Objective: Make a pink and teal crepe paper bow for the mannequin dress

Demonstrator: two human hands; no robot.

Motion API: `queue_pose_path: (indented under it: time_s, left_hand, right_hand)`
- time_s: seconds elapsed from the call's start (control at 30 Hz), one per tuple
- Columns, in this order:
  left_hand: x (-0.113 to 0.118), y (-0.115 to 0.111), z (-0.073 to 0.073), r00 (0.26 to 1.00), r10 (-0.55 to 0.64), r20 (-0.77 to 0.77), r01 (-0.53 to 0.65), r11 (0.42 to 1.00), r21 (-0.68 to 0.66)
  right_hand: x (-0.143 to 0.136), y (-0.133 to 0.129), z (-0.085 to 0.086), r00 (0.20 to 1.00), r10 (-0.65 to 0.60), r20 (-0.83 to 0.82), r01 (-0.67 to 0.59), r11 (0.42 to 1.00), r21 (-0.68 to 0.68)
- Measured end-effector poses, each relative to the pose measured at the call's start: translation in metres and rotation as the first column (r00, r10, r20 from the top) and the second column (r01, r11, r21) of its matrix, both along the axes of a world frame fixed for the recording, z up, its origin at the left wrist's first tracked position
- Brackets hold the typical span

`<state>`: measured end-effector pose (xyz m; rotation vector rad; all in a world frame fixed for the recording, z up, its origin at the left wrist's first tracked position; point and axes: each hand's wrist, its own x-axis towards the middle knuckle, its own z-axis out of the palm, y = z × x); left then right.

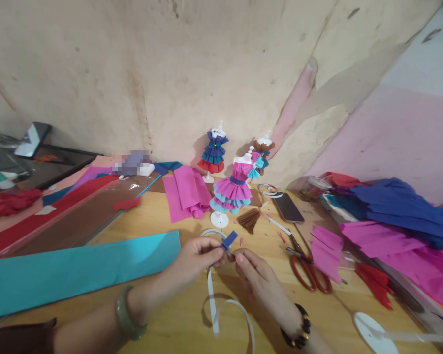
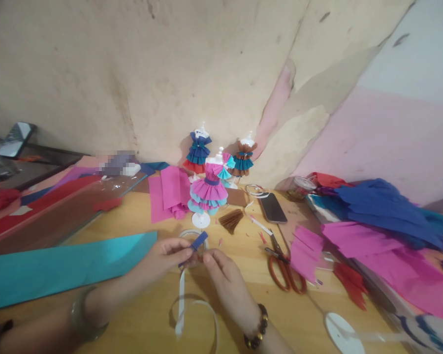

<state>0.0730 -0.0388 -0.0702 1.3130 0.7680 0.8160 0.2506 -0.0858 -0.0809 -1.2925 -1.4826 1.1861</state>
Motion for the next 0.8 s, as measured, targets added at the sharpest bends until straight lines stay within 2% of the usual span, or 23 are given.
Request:
queue_pose_path:
  time_s: [0.33, 0.6, 0.8]
  left_hand:
    - [0.001, -0.002, 0.005, 0.998, 0.015, 0.058, -0.010, 0.997, -0.082]
    - [-0.002, 0.000, -0.004, 0.994, 0.021, 0.104, 0.002, 0.974, -0.225]
    - [0.000, 0.000, -0.003, 0.997, 0.030, 0.072, -0.014, 0.977, -0.213]
  right_hand:
    - [-0.001, -0.002, 0.010, 0.998, 0.013, 0.063, -0.018, 0.995, 0.095]
    - [-0.004, -0.004, 0.019, 0.996, 0.034, 0.087, -0.046, 0.990, 0.132]
    - [-0.002, -0.004, 0.021, 0.993, 0.015, 0.117, -0.030, 0.991, 0.133]
